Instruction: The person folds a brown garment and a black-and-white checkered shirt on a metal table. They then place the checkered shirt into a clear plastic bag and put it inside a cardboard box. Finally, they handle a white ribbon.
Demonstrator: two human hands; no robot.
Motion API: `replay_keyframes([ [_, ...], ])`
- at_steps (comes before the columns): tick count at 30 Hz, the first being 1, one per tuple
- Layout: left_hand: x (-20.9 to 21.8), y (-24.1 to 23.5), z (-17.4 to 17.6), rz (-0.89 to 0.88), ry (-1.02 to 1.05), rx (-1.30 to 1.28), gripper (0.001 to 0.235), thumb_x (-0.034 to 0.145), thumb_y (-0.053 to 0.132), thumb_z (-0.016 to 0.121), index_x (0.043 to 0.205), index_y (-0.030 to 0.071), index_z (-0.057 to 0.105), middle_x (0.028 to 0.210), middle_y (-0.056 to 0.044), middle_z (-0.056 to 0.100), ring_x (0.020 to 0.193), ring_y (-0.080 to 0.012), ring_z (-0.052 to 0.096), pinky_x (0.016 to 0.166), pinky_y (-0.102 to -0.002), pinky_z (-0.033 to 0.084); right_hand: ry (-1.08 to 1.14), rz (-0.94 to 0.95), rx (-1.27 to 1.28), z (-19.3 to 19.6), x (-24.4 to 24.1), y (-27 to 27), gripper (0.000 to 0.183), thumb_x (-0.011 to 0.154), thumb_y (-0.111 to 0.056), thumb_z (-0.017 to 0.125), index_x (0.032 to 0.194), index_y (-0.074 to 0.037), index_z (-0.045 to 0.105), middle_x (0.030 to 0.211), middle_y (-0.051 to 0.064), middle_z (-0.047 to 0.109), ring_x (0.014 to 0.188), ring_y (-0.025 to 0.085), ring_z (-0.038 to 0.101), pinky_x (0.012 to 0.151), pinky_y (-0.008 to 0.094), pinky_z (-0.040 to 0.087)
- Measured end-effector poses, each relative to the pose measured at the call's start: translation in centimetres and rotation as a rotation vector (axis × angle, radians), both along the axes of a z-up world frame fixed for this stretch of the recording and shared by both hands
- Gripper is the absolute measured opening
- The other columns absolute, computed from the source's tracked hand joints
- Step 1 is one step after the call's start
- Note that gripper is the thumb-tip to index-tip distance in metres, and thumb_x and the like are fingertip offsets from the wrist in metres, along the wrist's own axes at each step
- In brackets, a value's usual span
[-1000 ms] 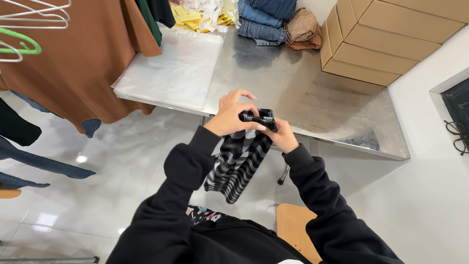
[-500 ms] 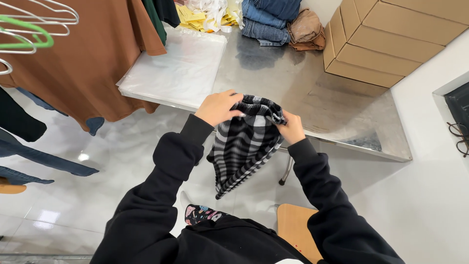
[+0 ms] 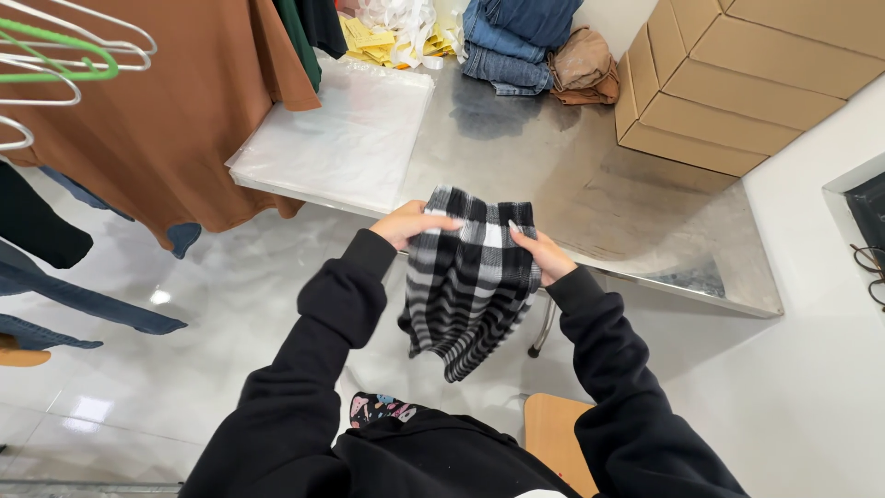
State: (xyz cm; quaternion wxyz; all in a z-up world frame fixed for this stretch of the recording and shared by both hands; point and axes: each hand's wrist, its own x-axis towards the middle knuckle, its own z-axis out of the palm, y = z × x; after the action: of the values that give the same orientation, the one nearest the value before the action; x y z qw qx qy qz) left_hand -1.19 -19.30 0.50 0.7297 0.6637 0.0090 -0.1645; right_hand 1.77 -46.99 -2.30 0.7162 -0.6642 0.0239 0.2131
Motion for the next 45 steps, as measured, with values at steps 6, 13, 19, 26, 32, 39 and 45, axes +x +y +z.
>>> replay_keyframes([
  [6,-2.0,0.3,2.0,-0.190,-0.081,-0.080,0.106,0.074,0.048,0.088,0.152,-0.003,0.038,0.149,-0.026,0.049,0.141,-0.0393,0.045,0.117,-0.052,0.032,0.143,-0.119,0.287,4.9,-0.5,0.9,0.032,0.094,-0.022,0.075,0.112,0.002,0.064,0.093,0.020,0.072,0.082,0.031,0.077,0.071,0.046,0.065],
  [13,0.7,-1.1,-4.0,-0.062,0.000,0.109,0.068,0.077,0.042,0.088,0.126,0.000,0.067,0.115,-0.012,0.069,0.111,-0.0246,0.064,0.095,-0.037,0.052,0.165,-0.233,0.422,5.0,1.2,-0.1,0.030,0.099,-0.022,0.070,0.118,0.000,0.062,0.105,0.017,0.072,0.092,0.030,0.076,0.077,0.041,0.066],
  [19,3.0,-1.4,-1.8,0.164,0.153,-0.299,0.054,0.095,0.036,0.075,0.130,0.000,0.059,0.113,-0.017,0.071,0.101,-0.0279,0.073,0.086,-0.040,0.061,0.241,0.093,0.172,-0.4,-1.0,0.2,0.029,0.084,-0.019,0.083,0.107,-0.007,0.069,0.094,0.003,0.071,0.083,0.021,0.072,0.079,0.042,0.060],
  [26,6.5,4.0,-5.8,0.073,-0.048,0.517,0.049,0.097,0.044,0.065,0.115,-0.002,0.066,0.115,-0.019,0.066,0.106,-0.0303,0.067,0.088,-0.042,0.053,-0.024,-0.111,0.103,1.5,-1.7,0.3,0.026,0.073,0.000,0.090,0.092,-0.001,0.074,0.078,0.005,0.073,0.068,0.017,0.073,0.069,0.036,0.062],
  [32,2.8,1.7,-2.7,0.132,0.007,-0.264,0.060,0.097,0.038,0.070,0.143,0.013,0.041,0.124,-0.016,0.062,0.105,-0.0318,0.069,0.075,-0.036,0.058,-0.056,-0.198,0.227,3.6,-1.7,0.9,0.024,0.080,-0.004,0.086,0.096,-0.001,0.069,0.083,0.006,0.072,0.075,0.020,0.073,0.075,0.040,0.062],
  [39,3.0,1.9,-5.1,0.151,-0.048,0.187,0.035,0.080,0.028,0.084,0.101,0.002,0.076,0.081,-0.002,0.060,0.076,-0.0141,0.060,0.063,-0.022,0.046,-0.087,-0.177,0.182,3.1,-0.2,-0.7,0.027,0.087,-0.015,0.084,0.104,-0.005,0.067,0.086,0.004,0.069,0.080,0.019,0.073,0.077,0.039,0.062],
  [45,2.2,1.3,-1.3,0.035,0.050,-0.157,0.056,0.088,0.030,0.083,0.127,-0.005,0.063,0.117,-0.016,0.065,0.110,-0.0261,0.066,0.097,-0.040,0.055,-0.177,0.022,-0.351,1.5,-2.2,-0.3,0.031,0.069,-0.018,0.095,0.089,-0.005,0.075,0.078,0.001,0.069,0.074,0.013,0.065,0.078,0.026,0.054],
])
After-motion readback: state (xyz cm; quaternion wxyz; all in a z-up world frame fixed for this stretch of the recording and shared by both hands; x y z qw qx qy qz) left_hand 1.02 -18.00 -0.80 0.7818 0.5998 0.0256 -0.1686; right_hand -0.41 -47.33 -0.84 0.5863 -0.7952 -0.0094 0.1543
